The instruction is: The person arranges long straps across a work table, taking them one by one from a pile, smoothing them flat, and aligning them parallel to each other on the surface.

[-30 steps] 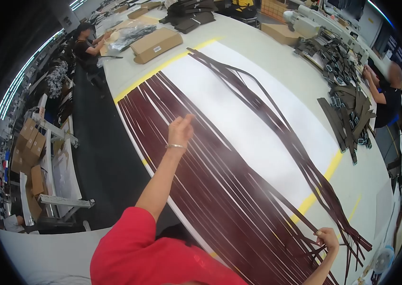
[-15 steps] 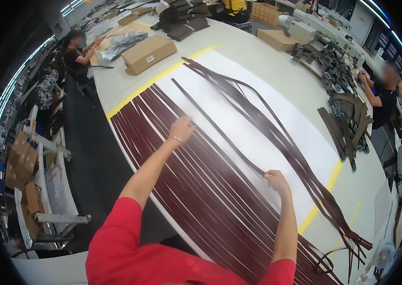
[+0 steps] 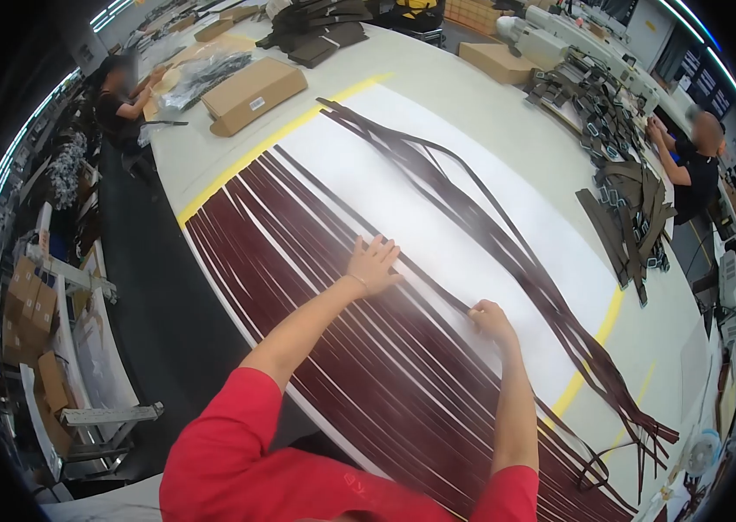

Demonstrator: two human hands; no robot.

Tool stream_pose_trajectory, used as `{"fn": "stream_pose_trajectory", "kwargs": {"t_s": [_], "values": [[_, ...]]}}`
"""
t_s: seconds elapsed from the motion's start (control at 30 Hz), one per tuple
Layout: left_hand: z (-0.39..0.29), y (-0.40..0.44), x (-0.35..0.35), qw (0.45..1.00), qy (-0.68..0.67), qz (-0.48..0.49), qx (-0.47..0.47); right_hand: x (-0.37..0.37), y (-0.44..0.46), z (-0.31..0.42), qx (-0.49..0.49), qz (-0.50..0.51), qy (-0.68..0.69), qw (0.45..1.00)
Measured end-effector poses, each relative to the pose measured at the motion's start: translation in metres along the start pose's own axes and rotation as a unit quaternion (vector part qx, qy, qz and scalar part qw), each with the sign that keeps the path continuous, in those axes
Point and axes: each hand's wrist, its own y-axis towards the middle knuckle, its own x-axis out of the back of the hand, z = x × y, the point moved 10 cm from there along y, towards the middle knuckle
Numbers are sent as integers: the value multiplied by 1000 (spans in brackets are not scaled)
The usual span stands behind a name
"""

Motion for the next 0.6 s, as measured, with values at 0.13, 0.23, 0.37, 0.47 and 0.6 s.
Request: {"fn": "stream_pose_trajectory", "kwargs": {"t_s": [0.13, 0.23, 0.37, 0.47, 0.6], "values": [[8, -5, -4, 1000, 7, -23, 10, -9, -3, 4, -3, -7, -6, 1000], [4, -6, -1, 999, 31, -35, 3, -16, 7, -13, 5, -14, -38, 999], [-87, -12, 10, 985, -19, -145, -87, -20, -13, -2, 13, -25, -29, 999], [-145, -11, -11, 988, -53, -109, -98, -21, -19, 5, 68, -28, -64, 995], [-150, -6, -33, 1000, 0, -15, -26, 21, -72, -48, 69, -27, -69, 995]]}}
